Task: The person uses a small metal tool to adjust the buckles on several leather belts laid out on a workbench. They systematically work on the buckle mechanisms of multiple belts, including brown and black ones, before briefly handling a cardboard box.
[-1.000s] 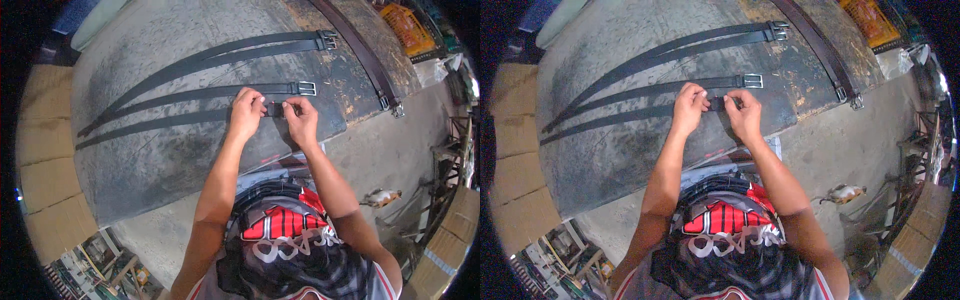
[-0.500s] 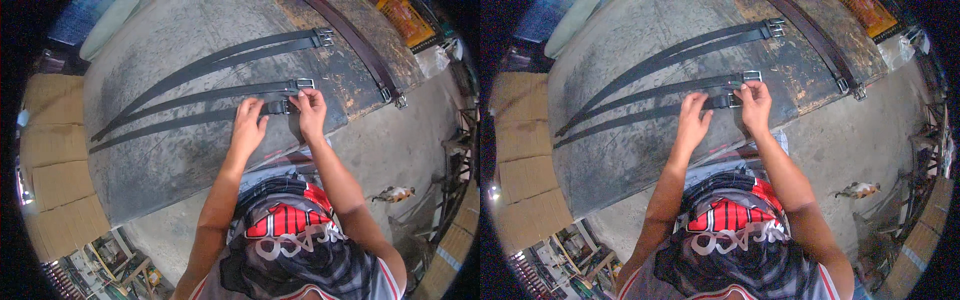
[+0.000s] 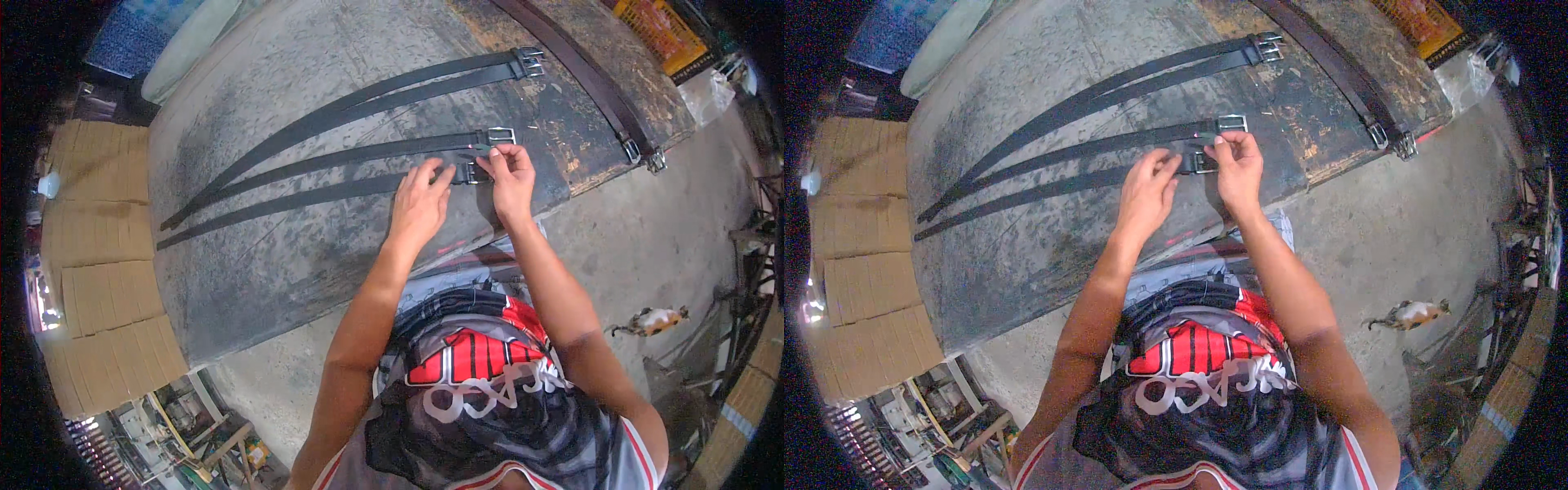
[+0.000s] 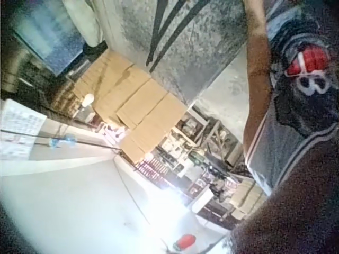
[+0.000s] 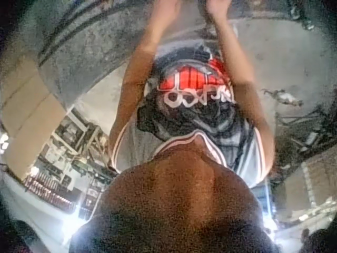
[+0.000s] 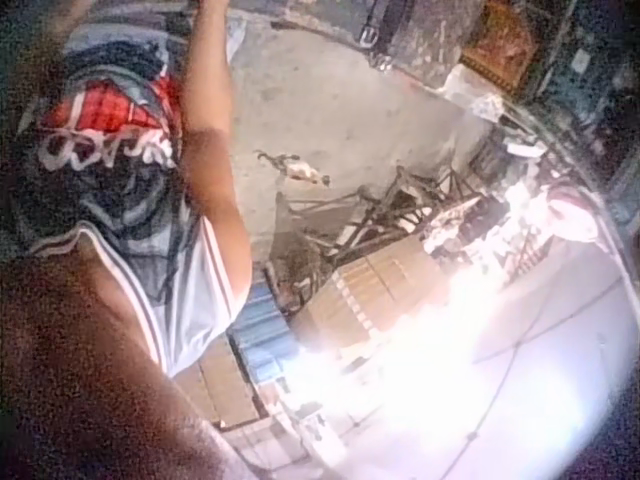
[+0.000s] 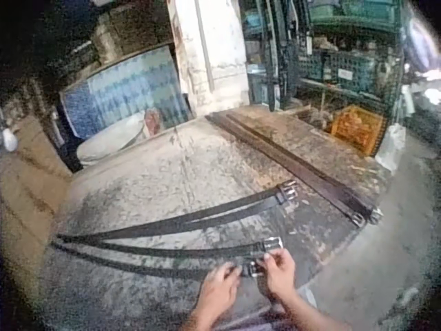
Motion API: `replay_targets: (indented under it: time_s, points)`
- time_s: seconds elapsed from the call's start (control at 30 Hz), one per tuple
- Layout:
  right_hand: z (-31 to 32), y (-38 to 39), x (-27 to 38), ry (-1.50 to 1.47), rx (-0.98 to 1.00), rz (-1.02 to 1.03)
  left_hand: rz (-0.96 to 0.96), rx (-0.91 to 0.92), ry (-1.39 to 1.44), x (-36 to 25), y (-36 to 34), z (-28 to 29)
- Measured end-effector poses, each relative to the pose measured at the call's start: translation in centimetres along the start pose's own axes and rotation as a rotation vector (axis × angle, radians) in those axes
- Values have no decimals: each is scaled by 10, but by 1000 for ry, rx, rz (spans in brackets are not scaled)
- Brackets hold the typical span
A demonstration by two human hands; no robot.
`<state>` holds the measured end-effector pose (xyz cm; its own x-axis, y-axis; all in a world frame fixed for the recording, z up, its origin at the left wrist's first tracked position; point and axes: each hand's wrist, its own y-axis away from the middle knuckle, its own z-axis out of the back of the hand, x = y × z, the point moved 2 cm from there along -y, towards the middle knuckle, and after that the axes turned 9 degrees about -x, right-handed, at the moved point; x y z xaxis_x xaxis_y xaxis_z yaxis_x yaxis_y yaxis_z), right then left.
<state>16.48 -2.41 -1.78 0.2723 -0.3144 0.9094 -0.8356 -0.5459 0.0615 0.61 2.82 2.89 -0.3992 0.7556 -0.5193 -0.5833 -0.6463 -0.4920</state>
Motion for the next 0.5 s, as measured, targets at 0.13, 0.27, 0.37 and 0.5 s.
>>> replay_targets:
  time_s: [0.13,0.27,0.37,0.5]
  points:
    - [0,3,4,-9,12,-22,-90,25,-2,13,-4,-6]
    - [9,9,-1,177,51,58,-40,41,127,23,-11,-6]
    - [9,21,3,398,123,110,39,31,229,26,-10,-5]
    - [1,25,9,578,227,201,92,3,271,28,-6,-8]
